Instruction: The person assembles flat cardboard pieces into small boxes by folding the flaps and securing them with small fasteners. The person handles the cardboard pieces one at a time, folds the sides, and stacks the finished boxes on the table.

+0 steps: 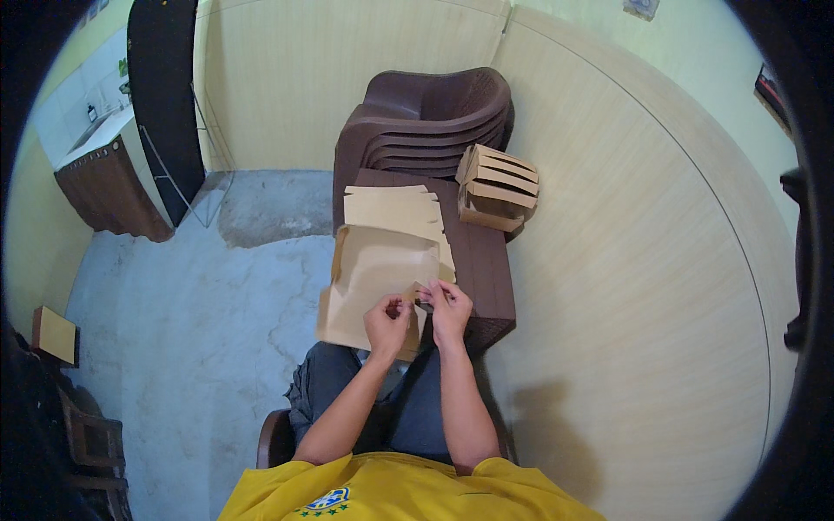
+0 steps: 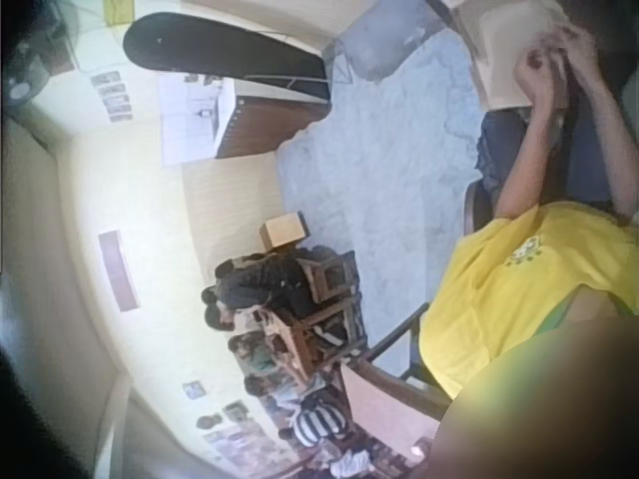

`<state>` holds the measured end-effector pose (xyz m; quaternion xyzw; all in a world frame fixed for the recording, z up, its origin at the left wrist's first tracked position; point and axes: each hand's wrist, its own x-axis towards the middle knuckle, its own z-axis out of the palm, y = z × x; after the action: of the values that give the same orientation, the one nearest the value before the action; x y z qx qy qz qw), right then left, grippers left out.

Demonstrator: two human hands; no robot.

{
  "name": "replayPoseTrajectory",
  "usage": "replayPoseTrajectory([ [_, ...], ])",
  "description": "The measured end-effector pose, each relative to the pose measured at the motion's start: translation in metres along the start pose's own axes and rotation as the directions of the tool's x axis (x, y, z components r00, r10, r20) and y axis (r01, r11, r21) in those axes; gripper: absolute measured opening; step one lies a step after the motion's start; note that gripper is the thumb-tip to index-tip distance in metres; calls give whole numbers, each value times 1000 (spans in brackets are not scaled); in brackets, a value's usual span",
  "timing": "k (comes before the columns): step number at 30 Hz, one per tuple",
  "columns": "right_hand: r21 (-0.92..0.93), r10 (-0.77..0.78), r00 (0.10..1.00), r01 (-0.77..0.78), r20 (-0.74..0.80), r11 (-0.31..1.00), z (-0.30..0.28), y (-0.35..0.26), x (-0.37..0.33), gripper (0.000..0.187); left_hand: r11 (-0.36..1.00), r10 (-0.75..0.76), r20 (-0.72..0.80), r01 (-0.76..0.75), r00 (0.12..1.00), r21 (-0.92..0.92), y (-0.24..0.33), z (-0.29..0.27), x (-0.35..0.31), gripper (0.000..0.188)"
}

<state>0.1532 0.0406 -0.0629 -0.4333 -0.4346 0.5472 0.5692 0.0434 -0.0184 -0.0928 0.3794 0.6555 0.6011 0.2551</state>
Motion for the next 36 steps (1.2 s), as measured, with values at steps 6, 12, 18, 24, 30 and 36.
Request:
replayPoseTrajectory([
  [6, -373, -296, 914, 387, 278, 843, -13, 7, 1, 12, 971, 30, 16, -25, 999, -239, 16, -11, 14, 16],
  [12, -350, -286, 940, 336, 188, 875, 0, 2, -4, 12, 964, 7, 148, 33, 989, -265, 30, -15, 25, 15],
  [18, -439, -359, 893, 446, 270, 780, 5, -5, -5, 11, 966, 52, 158, -9, 986, -260, 28, -18, 31, 15],
  [24, -461, -341, 894, 444, 291, 769, 3, 3, -4, 11, 977, 79, 199, -36, 977, -211, 27, -22, 38, 11],
  [30, -476, -350, 874, 479, 337, 738, 2, -1, -5, 13, 971, 3, 324, 75, 946, -227, 23, -22, 49, 7],
  [36, -355, -284, 932, 350, 226, 867, 4, -8, -9, 15, 946, 36, 389, 94, 921, -312, 17, -21, 50, 6],
])
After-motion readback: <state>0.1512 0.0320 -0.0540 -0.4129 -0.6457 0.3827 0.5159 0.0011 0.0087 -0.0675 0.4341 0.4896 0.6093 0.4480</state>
